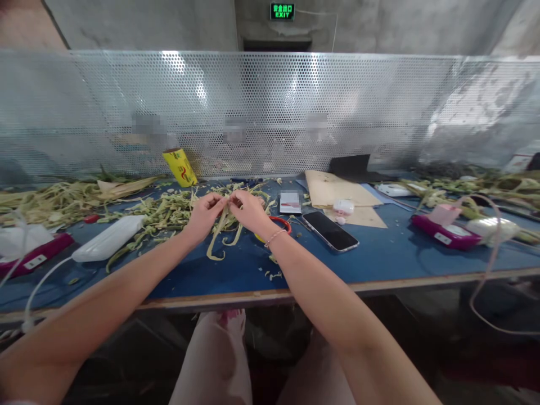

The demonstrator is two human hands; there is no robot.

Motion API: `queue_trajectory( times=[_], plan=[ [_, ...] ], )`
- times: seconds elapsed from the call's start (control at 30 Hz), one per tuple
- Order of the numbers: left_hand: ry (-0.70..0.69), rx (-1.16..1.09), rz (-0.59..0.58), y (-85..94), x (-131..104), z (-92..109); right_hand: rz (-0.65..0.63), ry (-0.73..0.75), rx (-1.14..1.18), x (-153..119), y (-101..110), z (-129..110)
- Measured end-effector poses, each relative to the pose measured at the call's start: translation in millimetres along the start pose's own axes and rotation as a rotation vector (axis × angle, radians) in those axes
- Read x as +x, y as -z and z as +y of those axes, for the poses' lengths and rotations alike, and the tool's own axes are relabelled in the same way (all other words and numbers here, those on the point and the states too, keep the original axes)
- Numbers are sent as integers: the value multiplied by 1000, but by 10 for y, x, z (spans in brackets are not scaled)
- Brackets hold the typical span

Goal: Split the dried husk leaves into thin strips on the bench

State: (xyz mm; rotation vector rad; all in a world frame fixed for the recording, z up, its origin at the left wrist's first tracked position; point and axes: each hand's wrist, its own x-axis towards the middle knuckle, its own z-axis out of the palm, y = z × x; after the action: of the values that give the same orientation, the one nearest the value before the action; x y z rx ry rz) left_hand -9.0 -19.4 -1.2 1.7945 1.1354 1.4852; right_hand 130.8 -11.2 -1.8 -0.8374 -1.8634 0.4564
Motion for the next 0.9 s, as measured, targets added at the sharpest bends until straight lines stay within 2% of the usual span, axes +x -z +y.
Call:
queue_trajectory(
  times=[0.17,0.4,0.57,0.77,0.9],
  plan=[
    [-17,65,15,-5,-1,19,-47,8,10,-1,-19,3],
    [-13,98,-33,19,28,5,-13,-50,3,6,16,-27],
    [-17,106,-67,10,9,65,0,-81,-46,4,19,-27],
    [-23,197,-55,-2,-27,143,-31,55,-159,-13,-4,-1],
    [9,151,-35,-11,-22,134,-25,142,-175,-17,-6,2]
  ],
)
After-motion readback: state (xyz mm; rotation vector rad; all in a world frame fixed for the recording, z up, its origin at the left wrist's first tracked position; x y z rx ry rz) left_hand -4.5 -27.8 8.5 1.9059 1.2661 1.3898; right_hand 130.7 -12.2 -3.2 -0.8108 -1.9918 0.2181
